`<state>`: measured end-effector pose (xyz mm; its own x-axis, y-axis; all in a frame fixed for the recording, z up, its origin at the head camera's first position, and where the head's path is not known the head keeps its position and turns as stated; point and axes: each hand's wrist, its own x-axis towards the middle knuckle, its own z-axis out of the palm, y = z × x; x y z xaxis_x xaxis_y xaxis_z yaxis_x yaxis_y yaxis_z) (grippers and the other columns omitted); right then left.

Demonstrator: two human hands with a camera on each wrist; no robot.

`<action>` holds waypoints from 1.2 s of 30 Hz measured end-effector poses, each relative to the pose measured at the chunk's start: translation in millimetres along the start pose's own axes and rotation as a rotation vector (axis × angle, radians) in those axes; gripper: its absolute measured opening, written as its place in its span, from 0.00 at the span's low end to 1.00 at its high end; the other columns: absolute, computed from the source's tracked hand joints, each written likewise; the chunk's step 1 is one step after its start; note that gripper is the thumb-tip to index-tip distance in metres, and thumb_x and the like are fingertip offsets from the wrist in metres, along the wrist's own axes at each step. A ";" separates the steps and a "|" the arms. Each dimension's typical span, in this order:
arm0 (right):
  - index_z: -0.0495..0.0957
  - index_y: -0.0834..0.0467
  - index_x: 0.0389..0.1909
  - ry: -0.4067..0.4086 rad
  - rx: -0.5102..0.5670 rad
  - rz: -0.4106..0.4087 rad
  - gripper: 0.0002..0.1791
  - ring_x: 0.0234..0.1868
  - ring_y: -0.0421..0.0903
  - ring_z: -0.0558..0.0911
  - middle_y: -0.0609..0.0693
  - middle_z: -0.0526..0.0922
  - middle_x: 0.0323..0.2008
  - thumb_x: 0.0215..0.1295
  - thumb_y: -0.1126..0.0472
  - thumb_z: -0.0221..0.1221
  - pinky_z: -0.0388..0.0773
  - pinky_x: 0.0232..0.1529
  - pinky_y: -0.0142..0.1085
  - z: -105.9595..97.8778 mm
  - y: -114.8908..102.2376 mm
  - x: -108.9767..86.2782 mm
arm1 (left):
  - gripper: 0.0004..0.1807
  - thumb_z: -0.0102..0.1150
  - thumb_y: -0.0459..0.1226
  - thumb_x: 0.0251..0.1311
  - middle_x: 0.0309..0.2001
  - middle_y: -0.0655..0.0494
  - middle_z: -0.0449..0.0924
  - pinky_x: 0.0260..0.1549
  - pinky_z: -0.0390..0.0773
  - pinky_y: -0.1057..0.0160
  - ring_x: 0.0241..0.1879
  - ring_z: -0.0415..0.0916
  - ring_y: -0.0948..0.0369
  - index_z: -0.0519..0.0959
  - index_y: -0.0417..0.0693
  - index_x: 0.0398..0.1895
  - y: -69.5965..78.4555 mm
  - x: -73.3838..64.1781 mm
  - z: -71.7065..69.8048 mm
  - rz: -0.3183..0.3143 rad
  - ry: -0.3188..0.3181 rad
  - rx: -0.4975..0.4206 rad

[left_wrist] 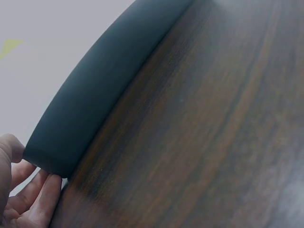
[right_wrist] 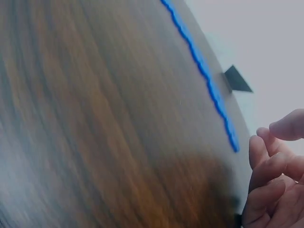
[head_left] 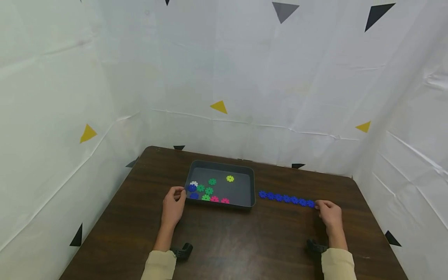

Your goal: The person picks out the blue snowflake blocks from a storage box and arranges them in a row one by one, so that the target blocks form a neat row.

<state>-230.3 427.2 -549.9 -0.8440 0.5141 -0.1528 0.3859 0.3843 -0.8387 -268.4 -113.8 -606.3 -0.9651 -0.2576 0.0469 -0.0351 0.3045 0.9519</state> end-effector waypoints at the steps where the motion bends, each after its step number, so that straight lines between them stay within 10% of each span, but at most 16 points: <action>1: 0.80 0.70 0.61 -0.013 0.003 -0.003 0.24 0.34 0.41 0.77 0.43 0.85 0.34 0.80 0.54 0.55 0.75 0.34 0.34 1.6 -2.6 -0.6 | 0.16 0.57 0.44 0.80 0.58 0.41 0.85 0.60 0.80 0.40 0.60 0.82 0.45 0.81 0.45 0.60 0.2 0.2 -0.2 -0.002 0.001 0.001; 10: 0.78 0.67 0.66 -0.109 -0.028 -0.091 0.26 0.43 0.48 0.80 0.60 0.87 0.50 0.84 0.49 0.53 0.76 0.39 0.34 23.4 -38.3 -11.7 | 0.17 0.58 0.45 0.79 0.58 0.42 0.85 0.58 0.81 0.41 0.59 0.82 0.46 0.81 0.45 0.61 1.2 1.9 -1.1 -0.001 -0.012 0.001; 22: 0.83 0.68 0.57 -0.192 0.087 -0.217 0.19 0.28 0.40 0.77 0.50 0.90 0.42 0.79 0.56 0.63 0.78 0.33 0.34 73.8 -76.4 -36.5 | 0.18 0.58 0.46 0.79 0.57 0.42 0.85 0.59 0.81 0.40 0.59 0.83 0.46 0.81 0.45 0.61 -2.2 0.7 -2.9 0.005 -0.014 -0.003; 36: 0.87 0.66 0.51 -0.387 0.016 -0.391 0.13 0.32 0.46 0.79 0.59 0.88 0.43 0.76 0.60 0.64 0.80 0.34 0.36 170.3 -121.0 -63.5 | 0.16 0.58 0.43 0.79 0.55 0.42 0.86 0.56 0.83 0.42 0.57 0.84 0.46 0.82 0.44 0.60 0.2 -0.5 -1.3 0.008 0.000 -0.006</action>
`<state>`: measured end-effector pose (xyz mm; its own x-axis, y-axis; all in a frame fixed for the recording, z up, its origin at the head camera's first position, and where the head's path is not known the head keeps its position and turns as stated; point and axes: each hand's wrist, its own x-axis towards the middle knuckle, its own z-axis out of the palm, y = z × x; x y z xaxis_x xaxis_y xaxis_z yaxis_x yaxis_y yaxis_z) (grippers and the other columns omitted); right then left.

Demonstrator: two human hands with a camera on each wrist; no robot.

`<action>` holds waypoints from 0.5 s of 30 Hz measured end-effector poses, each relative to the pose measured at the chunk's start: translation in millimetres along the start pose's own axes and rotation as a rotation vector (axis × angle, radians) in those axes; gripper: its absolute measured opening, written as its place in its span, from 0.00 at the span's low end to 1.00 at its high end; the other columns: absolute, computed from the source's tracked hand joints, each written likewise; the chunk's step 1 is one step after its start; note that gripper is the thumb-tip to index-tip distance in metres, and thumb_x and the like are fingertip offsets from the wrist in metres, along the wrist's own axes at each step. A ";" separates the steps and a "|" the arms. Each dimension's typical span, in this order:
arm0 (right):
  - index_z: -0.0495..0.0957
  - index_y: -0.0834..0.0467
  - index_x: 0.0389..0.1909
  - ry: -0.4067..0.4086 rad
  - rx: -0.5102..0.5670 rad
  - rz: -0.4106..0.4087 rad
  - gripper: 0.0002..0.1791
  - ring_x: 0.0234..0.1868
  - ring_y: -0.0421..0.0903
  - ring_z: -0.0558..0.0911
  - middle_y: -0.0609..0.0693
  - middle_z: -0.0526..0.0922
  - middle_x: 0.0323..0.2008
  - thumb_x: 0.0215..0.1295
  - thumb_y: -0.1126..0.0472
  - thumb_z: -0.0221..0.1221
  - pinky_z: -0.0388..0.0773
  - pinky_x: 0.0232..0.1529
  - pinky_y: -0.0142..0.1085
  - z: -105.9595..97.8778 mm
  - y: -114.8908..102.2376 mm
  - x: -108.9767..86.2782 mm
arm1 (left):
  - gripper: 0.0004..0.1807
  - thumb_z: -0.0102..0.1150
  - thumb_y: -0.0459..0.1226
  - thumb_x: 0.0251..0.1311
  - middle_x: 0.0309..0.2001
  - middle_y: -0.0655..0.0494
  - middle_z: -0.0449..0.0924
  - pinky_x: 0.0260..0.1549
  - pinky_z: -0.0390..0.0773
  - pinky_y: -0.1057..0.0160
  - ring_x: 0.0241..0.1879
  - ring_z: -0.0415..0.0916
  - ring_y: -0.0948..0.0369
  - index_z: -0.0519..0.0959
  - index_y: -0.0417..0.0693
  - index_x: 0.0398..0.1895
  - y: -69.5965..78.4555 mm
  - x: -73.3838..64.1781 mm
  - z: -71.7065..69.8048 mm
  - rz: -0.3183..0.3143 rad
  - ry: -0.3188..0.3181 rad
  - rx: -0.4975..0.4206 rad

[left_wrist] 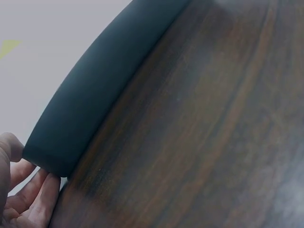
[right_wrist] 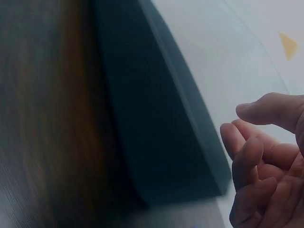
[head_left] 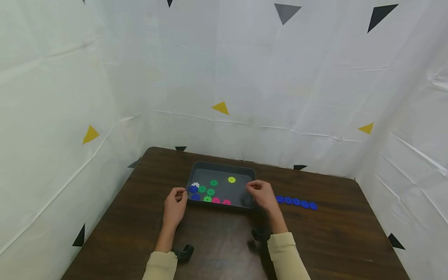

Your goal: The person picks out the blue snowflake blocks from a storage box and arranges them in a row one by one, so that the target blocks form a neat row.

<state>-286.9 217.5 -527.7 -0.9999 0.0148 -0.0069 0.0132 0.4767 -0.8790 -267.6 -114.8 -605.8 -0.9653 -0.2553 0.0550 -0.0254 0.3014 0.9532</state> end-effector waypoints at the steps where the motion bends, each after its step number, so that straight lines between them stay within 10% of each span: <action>1: 0.87 0.65 0.51 -0.009 -0.034 -0.005 0.13 0.35 0.47 0.81 0.59 0.89 0.45 0.76 0.60 0.64 0.81 0.36 0.38 6.7 -1.9 0.8 | 0.16 0.58 0.43 0.79 0.55 0.42 0.86 0.56 0.83 0.42 0.57 0.84 0.46 0.82 0.44 0.60 0.2 0.0 0.3 -0.001 0.000 0.000; 15: 0.88 0.59 0.49 -0.125 -0.169 -0.107 0.11 0.51 0.54 0.87 0.57 0.90 0.50 0.75 0.58 0.65 0.85 0.50 0.53 75.6 -35.1 13.5 | 0.15 0.59 0.43 0.79 0.55 0.42 0.86 0.55 0.82 0.42 0.56 0.83 0.46 0.81 0.44 0.59 -0.8 5.0 2.4 0.009 -0.003 -0.006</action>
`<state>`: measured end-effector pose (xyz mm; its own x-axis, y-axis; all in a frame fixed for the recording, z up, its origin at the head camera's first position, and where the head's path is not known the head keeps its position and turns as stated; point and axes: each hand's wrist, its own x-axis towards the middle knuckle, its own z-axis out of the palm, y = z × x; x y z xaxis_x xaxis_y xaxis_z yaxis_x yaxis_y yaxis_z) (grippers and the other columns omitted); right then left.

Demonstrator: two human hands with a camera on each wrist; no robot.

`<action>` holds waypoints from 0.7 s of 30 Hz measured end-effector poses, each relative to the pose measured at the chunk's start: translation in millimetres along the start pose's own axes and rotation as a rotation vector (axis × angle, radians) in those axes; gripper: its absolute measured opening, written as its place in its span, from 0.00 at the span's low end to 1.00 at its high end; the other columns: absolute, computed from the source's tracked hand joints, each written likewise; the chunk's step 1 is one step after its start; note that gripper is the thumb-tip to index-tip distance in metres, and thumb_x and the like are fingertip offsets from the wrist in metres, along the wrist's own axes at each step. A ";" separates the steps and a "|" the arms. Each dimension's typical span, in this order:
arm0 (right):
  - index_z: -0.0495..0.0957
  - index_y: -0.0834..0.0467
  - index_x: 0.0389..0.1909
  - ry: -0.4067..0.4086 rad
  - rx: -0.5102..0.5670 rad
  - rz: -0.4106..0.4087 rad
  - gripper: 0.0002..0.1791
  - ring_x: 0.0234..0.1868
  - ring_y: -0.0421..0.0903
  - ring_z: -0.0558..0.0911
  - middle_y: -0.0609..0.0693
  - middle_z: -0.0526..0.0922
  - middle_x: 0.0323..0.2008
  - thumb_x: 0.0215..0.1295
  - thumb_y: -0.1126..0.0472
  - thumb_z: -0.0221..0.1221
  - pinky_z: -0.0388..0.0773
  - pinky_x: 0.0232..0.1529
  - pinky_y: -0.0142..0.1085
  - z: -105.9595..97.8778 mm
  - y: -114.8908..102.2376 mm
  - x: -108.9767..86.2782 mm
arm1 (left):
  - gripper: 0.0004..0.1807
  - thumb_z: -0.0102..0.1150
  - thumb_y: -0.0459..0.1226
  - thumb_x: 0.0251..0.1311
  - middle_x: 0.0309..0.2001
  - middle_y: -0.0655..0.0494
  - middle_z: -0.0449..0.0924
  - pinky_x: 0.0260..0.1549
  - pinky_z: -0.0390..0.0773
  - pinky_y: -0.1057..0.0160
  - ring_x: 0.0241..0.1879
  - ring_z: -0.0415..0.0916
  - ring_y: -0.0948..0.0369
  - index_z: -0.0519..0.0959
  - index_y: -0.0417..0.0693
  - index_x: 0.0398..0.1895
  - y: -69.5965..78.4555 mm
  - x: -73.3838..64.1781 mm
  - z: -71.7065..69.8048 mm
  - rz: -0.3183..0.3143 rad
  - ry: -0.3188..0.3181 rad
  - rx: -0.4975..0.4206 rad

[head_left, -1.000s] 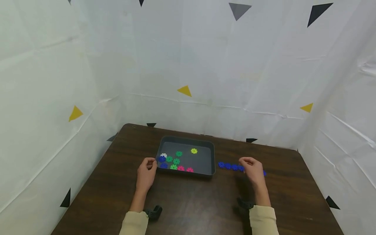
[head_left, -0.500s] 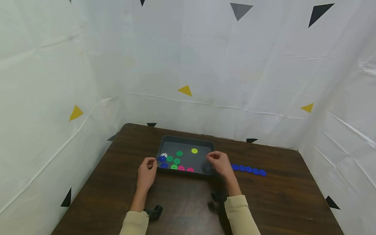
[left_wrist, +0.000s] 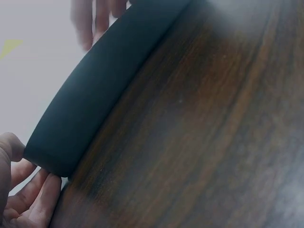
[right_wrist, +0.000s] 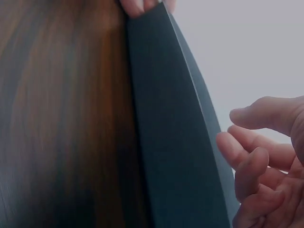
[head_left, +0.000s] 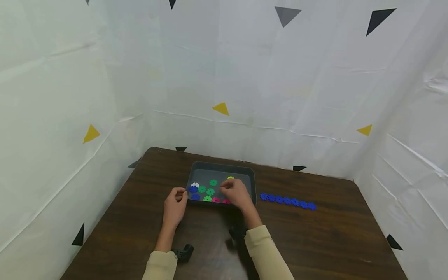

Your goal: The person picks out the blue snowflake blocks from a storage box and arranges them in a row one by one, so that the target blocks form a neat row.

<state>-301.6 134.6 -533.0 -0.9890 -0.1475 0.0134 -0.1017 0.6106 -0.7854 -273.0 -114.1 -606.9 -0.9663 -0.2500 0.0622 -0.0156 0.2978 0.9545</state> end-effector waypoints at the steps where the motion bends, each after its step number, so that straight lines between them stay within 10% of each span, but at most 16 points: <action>1: 0.88 0.58 0.50 -0.017 -0.004 -0.007 0.11 0.50 0.54 0.87 0.57 0.90 0.50 0.76 0.57 0.64 0.85 0.50 0.53 5.1 -3.1 1.0 | 0.15 0.59 0.43 0.79 0.55 0.42 0.86 0.56 0.82 0.42 0.56 0.84 0.46 0.81 0.44 0.59 -0.1 0.5 0.1 0.002 -0.002 0.002; 21: 0.90 0.52 0.47 -0.121 -0.232 0.100 0.14 0.43 0.50 0.87 0.50 0.91 0.46 0.70 0.48 0.71 0.84 0.48 0.55 57.0 -31.2 14.9 | 0.16 0.60 0.45 0.78 0.56 0.43 0.86 0.58 0.82 0.42 0.59 0.83 0.47 0.81 0.46 0.60 -2.7 3.2 0.9 -0.015 -0.007 0.005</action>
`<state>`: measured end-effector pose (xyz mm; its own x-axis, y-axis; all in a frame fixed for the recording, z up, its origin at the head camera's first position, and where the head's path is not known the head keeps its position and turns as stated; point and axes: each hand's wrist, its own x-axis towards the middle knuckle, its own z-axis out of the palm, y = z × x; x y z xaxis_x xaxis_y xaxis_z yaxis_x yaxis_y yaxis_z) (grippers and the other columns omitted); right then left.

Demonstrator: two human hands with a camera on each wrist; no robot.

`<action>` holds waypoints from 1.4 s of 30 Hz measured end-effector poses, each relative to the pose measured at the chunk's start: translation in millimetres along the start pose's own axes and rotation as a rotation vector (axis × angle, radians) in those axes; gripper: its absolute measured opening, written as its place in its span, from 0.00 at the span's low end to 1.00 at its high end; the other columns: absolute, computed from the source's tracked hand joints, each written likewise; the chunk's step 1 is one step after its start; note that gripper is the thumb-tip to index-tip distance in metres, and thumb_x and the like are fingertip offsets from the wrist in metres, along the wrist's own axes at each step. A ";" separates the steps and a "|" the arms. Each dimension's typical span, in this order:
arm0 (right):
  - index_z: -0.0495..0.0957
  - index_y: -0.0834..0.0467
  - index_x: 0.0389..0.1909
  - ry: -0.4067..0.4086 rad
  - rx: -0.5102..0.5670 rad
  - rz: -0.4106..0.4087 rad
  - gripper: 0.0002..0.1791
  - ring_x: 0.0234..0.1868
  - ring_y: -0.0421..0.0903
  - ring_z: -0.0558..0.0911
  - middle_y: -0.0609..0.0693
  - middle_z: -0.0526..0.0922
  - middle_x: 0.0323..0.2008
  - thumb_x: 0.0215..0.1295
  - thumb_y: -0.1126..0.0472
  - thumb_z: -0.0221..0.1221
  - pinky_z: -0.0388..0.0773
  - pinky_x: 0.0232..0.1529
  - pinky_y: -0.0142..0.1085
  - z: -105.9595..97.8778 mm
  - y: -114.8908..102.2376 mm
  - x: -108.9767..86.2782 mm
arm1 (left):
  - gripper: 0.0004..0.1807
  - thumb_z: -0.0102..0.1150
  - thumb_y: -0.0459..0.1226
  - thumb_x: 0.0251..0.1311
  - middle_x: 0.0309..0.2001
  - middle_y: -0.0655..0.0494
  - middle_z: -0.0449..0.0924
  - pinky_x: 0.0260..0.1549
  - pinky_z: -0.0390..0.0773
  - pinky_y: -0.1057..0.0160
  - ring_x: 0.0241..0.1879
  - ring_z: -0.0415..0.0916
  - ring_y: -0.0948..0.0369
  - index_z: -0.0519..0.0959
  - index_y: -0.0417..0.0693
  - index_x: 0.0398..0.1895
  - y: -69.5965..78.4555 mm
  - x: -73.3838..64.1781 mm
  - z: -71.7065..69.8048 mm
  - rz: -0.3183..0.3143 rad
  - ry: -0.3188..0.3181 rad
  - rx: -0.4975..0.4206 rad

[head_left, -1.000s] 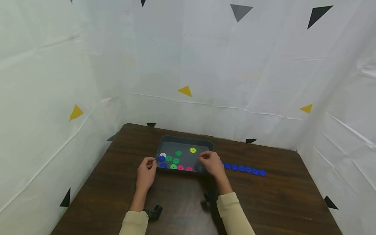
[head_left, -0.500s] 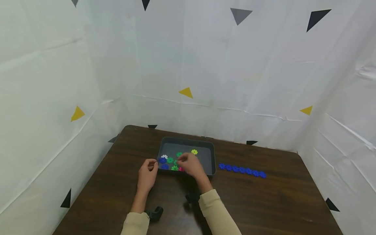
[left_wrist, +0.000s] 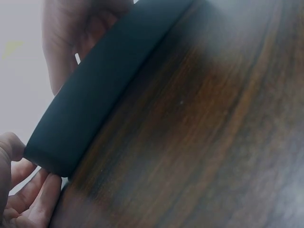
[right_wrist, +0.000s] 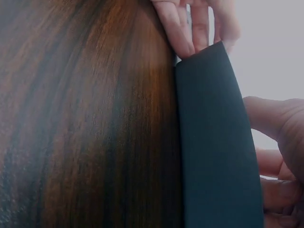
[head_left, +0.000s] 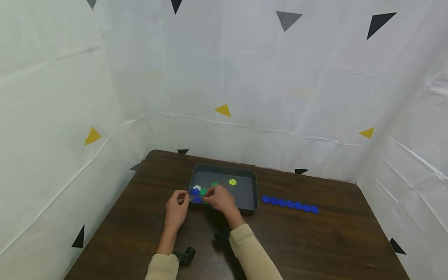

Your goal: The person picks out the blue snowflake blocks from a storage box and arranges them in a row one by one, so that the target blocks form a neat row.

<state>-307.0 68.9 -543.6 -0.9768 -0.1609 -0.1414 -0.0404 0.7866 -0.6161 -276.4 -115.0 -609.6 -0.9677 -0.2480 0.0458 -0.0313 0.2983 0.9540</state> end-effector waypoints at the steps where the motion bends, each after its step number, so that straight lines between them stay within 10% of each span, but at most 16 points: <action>1: 0.90 0.52 0.48 -0.005 -0.017 0.012 0.15 0.43 0.50 0.87 0.49 0.91 0.46 0.69 0.47 0.72 0.83 0.48 0.55 1.0 -0.3 1.5 | 0.16 0.60 0.45 0.78 0.57 0.43 0.86 0.58 0.82 0.42 0.59 0.83 0.47 0.81 0.46 0.60 -0.1 0.1 -0.3 -0.002 -0.002 -0.001; 22: 0.85 0.49 0.36 -0.078 -0.099 0.050 0.08 0.36 0.48 0.80 0.45 0.85 0.36 0.68 0.52 0.74 0.78 0.50 0.55 6.4 -12.1 12.2 | 0.15 0.61 0.44 0.77 0.55 0.43 0.87 0.59 0.81 0.41 0.58 0.84 0.47 0.81 0.46 0.57 3.0 -1.5 -0.7 -0.006 0.014 0.009; 42: 0.88 0.56 0.53 -0.069 0.016 -0.001 0.14 0.39 0.49 0.83 0.52 0.89 0.45 0.81 0.54 0.58 0.81 0.46 0.52 5.4 -5.9 15.3 | 0.15 0.60 0.44 0.78 0.55 0.44 0.86 0.58 0.82 0.42 0.57 0.85 0.47 0.81 0.46 0.58 5.6 -0.3 -0.2 -0.011 0.015 0.009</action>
<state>-320.6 58.6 -546.3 -0.9600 -0.2028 -0.1933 -0.0376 0.7769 -0.6285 -276.2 -113.4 -604.3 -0.9634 -0.2651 0.0398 -0.0444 0.3040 0.9516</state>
